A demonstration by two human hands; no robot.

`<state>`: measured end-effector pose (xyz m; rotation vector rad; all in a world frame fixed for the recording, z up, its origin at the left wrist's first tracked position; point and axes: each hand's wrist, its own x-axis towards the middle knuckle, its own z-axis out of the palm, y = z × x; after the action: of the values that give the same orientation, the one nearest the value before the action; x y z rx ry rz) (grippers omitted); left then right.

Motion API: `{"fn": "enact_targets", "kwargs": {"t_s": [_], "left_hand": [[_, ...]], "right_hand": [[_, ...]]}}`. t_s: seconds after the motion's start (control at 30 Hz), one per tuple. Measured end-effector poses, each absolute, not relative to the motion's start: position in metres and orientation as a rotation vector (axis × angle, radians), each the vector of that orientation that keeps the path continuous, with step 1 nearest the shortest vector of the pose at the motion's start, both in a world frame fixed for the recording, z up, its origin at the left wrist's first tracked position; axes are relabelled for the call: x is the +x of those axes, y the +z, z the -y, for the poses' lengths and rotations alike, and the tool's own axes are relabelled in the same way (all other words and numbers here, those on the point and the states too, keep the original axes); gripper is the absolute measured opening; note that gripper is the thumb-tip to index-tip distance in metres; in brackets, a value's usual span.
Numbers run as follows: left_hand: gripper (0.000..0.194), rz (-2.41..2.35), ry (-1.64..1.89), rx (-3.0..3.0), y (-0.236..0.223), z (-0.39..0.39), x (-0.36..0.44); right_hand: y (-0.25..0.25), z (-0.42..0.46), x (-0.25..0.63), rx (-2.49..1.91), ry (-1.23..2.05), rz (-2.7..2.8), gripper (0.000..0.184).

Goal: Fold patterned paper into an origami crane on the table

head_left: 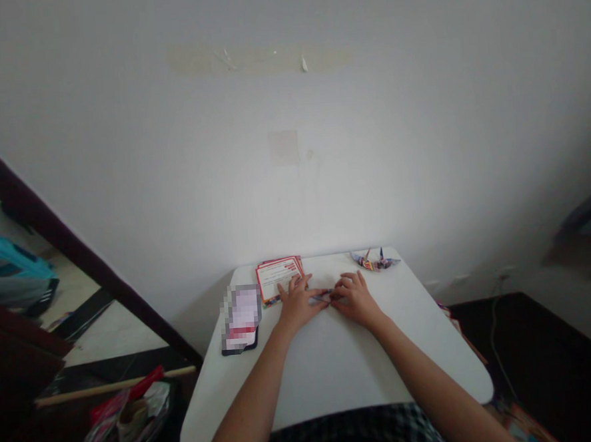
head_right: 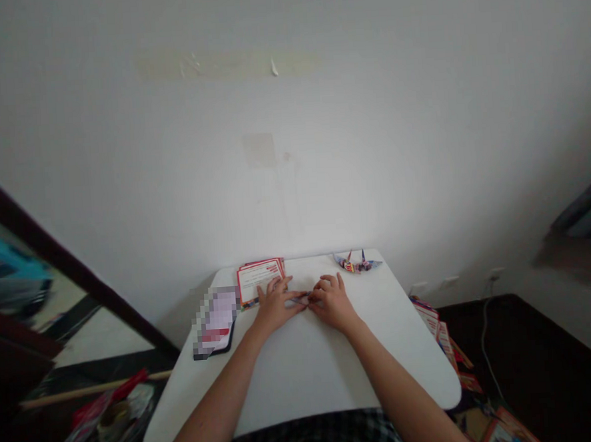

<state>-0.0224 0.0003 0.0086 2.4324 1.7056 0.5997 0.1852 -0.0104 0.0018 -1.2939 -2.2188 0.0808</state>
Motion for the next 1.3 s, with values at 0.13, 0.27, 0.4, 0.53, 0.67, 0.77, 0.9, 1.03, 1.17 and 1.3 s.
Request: {"fn": "enact_targets", "kwargs": {"t_s": [0.13, 0.27, 0.4, 0.53, 0.67, 0.77, 0.9, 1.03, 1.17, 1.3], "left_hand": [[0.027, -1.719, 0.618, 2.405, 0.005, -0.002, -0.022], [0.028, -1.726, 0.612, 2.391, 0.004, -0.003, -0.022], [0.028, -1.73, 0.603, 2.378, 0.006, -0.003, -0.021], [0.026, -1.742, 0.612, 2.368, 0.005, -0.004, -0.021], [0.023, -1.748, 0.606, 2.364, 0.006, -0.004, -0.02], [0.021, -1.756, 0.579, 2.351, 0.008, -0.003, -0.02], [0.02, -1.769, 0.56, 2.341, 0.01, -0.003, -0.018], [0.021, -1.769, 0.597, 2.32, 0.009, -0.004, -0.016], [0.021, -1.767, 0.621, 2.306, 0.007, -0.005, -0.016], [0.02, -1.755, 0.6, 2.31, 0.007, -0.006, -0.016]], "right_hand": [[-0.003, 0.009, 0.183, -1.293, 0.031, 2.186, 0.013], [-0.004, 0.01, 0.182, -1.289, 0.01, 2.18, 0.012], [-0.001, 0.011, 0.181, -1.294, 0.007, 2.193, 0.01], [0.001, 0.011, 0.181, -1.325, 0.009, 2.209, 0.013], [0.002, 0.011, 0.181, -1.375, 0.037, 2.198, 0.014], [0.004, 0.011, 0.179, -1.424, 0.075, 2.175, 0.016], [0.006, 0.012, 0.173, -1.506, 0.075, 2.139, 0.017], [0.007, 0.013, 0.169, -1.538, 0.035, 2.119, 0.015], [0.005, 0.011, 0.173, -1.499, 0.078, 2.11, 0.014], [0.001, 0.009, 0.178, -1.481, 0.099, 2.113, 0.012]]}}
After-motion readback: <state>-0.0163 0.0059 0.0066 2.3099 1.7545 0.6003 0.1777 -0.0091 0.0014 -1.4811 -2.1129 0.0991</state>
